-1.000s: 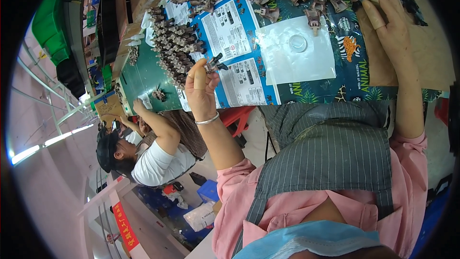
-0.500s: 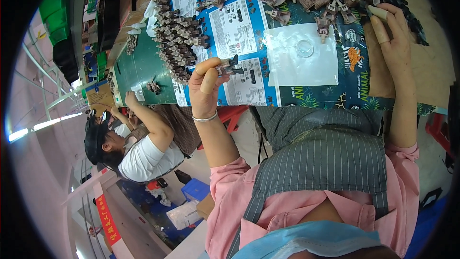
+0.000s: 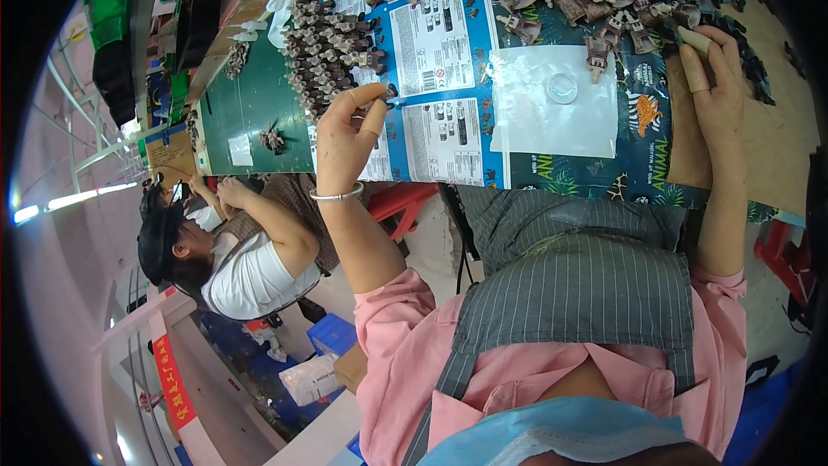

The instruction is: The person assembles toy figurines by dipping small component pieces into liquid, joining them to torso pieces by hand, and lining the assembled figurines on the table.

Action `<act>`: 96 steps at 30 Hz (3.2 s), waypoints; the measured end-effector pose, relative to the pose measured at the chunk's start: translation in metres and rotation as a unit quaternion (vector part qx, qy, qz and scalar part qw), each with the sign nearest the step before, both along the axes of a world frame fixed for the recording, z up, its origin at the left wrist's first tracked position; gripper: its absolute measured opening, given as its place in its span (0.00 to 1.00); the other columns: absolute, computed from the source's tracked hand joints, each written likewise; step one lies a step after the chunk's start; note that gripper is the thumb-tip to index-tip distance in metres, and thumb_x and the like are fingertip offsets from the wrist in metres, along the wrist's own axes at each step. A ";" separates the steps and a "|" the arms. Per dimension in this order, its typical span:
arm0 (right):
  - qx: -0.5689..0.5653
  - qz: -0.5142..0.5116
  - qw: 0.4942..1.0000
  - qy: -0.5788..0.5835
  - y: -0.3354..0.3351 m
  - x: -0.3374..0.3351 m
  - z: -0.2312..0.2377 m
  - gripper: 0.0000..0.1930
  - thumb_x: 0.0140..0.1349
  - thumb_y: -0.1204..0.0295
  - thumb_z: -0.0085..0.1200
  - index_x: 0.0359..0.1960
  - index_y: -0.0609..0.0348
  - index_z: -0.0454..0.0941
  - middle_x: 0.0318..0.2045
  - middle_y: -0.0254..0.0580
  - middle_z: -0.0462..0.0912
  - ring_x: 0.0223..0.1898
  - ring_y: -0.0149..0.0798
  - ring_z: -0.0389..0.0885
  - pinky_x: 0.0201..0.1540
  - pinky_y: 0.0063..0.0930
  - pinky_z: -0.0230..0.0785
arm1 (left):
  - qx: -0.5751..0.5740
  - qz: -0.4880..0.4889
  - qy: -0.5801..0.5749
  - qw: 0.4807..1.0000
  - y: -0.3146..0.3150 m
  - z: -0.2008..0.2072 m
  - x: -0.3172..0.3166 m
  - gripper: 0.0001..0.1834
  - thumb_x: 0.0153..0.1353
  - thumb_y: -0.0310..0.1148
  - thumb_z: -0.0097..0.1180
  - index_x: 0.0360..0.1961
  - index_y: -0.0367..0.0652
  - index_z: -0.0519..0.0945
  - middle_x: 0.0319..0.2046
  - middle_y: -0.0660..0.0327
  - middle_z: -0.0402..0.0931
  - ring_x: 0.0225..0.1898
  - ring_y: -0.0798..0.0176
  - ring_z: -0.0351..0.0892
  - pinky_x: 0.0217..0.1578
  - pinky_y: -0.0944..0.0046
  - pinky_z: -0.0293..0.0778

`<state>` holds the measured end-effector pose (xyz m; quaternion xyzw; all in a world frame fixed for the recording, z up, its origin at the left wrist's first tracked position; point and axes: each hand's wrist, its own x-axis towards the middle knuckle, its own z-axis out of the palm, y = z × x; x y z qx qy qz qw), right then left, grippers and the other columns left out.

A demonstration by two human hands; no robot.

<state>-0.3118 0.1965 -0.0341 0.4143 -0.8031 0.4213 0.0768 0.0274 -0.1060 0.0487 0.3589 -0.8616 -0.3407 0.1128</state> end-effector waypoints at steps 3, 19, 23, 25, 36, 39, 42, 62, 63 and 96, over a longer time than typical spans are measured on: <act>0.000 0.001 1.000 0.005 0.001 -0.002 -0.001 0.10 0.65 0.73 0.57 0.46 0.63 0.79 0.48 0.37 0.76 0.48 0.38 0.77 0.50 0.26 0.70 | -0.061 -0.027 -0.052 0.996 -0.001 0.001 -0.006 0.15 0.58 0.21 0.60 0.48 0.40 0.82 0.35 0.59 0.80 0.32 0.69 0.80 0.30 0.69 0.77; -0.047 -0.019 0.998 0.022 -0.006 0.004 0.008 0.11 0.62 0.76 0.57 0.47 0.60 0.80 0.47 0.43 0.77 0.47 0.43 0.78 0.49 0.29 0.70 | -0.120 -0.012 0.155 0.980 0.055 -0.007 -0.042 0.12 0.58 0.19 0.60 0.43 0.41 0.83 0.40 0.60 0.81 0.37 0.68 0.81 0.32 0.73 0.76; -0.001 0.054 0.998 0.039 -0.003 0.002 0.003 0.11 0.61 0.79 0.54 0.46 0.60 0.80 0.46 0.44 0.77 0.48 0.47 0.77 0.51 0.32 0.70 | -0.113 -0.113 0.158 0.974 0.067 -0.029 -0.106 0.12 0.60 0.24 0.60 0.45 0.43 0.83 0.42 0.60 0.81 0.39 0.66 0.80 0.33 0.71 0.76; -0.016 0.045 0.998 0.032 -0.005 0.005 0.008 0.11 0.62 0.79 0.54 0.46 0.60 0.80 0.46 0.42 0.77 0.48 0.46 0.77 0.51 0.31 0.70 | -0.135 -0.127 0.170 0.968 0.059 -0.045 -0.126 0.12 0.61 0.25 0.60 0.47 0.44 0.82 0.44 0.60 0.79 0.42 0.64 0.79 0.34 0.68 0.76; -0.023 -0.137 0.990 0.025 0.034 -0.006 0.035 0.08 0.61 0.76 0.54 0.42 0.57 0.80 0.34 0.42 0.77 0.34 0.47 0.78 0.37 0.36 0.71 | -0.071 -0.127 0.143 0.979 0.042 -0.061 -0.110 0.16 0.54 0.26 0.67 0.45 0.42 0.82 0.38 0.60 0.78 0.37 0.63 0.78 0.34 0.69 0.75; 0.046 -0.026 0.996 0.067 0.032 -0.007 0.035 0.08 0.59 0.76 0.56 0.41 0.56 0.81 0.33 0.43 0.77 0.35 0.47 0.78 0.37 0.36 0.72 | 0.006 -0.057 0.064 0.996 0.049 -0.054 -0.100 0.18 0.56 0.25 0.66 0.48 0.41 0.81 0.43 0.61 0.81 0.39 0.70 0.79 0.36 0.70 0.76; 0.089 0.019 0.990 0.105 0.010 0.013 0.033 0.10 0.59 0.70 0.58 0.42 0.55 0.80 0.36 0.42 0.77 0.39 0.46 0.78 0.42 0.37 0.72 | 0.141 -0.030 0.210 0.967 0.047 -0.070 -0.089 0.20 0.59 0.23 0.63 0.53 0.38 0.78 0.44 0.61 0.81 0.41 0.69 0.80 0.37 0.71 0.76; 0.151 -0.042 0.987 0.038 0.024 0.033 0.026 0.14 0.57 0.64 0.61 0.43 0.56 0.79 0.42 0.42 0.76 0.46 0.48 0.77 0.45 0.40 0.72 | 0.417 0.106 0.439 0.789 0.089 -0.089 -0.028 0.19 0.68 0.25 0.54 0.59 0.37 0.74 0.50 0.57 0.79 0.43 0.66 0.81 0.45 0.71 0.80; 0.108 -0.033 0.993 0.035 0.025 0.032 0.025 0.16 0.57 0.63 0.61 0.44 0.56 0.79 0.41 0.42 0.75 0.46 0.48 0.77 0.45 0.39 0.72 | 0.417 0.107 0.440 0.788 0.090 -0.089 -0.028 0.19 0.68 0.25 0.54 0.59 0.37 0.74 0.50 0.57 0.79 0.43 0.66 0.81 0.45 0.71 0.80; 0.184 0.222 0.943 0.166 -0.057 0.095 0.054 0.08 0.53 0.70 0.61 0.33 0.54 0.77 0.32 0.39 0.74 0.35 0.42 0.76 0.38 0.36 0.63 | 0.357 0.053 0.431 0.827 0.102 -0.085 -0.035 0.19 0.62 0.18 0.58 0.55 0.36 0.78 0.48 0.59 0.80 0.46 0.70 0.79 0.48 0.70 0.76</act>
